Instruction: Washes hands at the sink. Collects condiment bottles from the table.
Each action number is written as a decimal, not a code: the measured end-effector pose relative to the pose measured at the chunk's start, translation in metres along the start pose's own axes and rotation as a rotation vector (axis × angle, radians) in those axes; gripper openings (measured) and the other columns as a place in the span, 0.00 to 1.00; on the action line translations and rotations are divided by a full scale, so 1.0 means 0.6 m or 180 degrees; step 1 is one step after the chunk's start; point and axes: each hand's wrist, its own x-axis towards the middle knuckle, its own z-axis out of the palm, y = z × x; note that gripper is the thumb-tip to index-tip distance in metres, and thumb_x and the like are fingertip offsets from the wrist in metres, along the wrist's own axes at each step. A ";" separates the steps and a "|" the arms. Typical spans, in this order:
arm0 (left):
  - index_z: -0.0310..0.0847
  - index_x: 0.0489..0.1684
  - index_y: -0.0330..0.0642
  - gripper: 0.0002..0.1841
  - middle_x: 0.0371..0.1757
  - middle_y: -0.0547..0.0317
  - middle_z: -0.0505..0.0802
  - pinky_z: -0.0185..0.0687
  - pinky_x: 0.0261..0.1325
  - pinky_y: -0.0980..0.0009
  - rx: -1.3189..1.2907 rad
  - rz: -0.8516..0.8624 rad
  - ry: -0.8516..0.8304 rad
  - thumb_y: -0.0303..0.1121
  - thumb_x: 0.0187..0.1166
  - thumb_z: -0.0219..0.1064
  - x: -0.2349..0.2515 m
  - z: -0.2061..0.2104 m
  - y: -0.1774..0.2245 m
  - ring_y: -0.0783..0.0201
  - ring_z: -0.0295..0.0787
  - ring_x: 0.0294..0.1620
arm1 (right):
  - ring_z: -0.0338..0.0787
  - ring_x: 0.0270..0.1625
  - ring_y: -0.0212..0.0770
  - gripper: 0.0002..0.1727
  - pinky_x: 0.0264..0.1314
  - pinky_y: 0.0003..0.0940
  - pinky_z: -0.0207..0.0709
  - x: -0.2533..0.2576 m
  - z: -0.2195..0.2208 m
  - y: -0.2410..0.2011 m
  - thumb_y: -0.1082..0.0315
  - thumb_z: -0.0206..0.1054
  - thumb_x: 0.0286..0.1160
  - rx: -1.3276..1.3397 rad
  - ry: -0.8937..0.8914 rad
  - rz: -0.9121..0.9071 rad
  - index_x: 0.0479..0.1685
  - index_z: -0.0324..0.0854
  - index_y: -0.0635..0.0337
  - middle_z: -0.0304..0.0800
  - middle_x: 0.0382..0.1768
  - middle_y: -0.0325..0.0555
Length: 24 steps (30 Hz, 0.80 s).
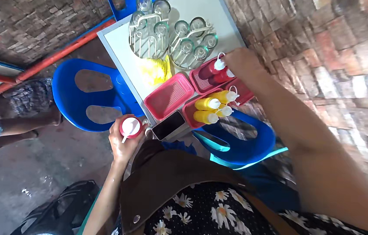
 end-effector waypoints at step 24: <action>0.81 0.60 0.30 0.33 0.52 0.47 0.95 0.85 0.66 0.63 -0.0084 -0.0052 -0.0016 0.41 0.57 0.87 0.050 -0.064 -0.074 0.63 0.92 0.56 | 0.64 0.78 0.89 0.46 0.72 0.90 0.51 0.035 -0.004 0.001 0.56 0.87 0.59 0.0759 -0.0077 0.0413 0.79 0.73 0.68 0.73 0.70 0.86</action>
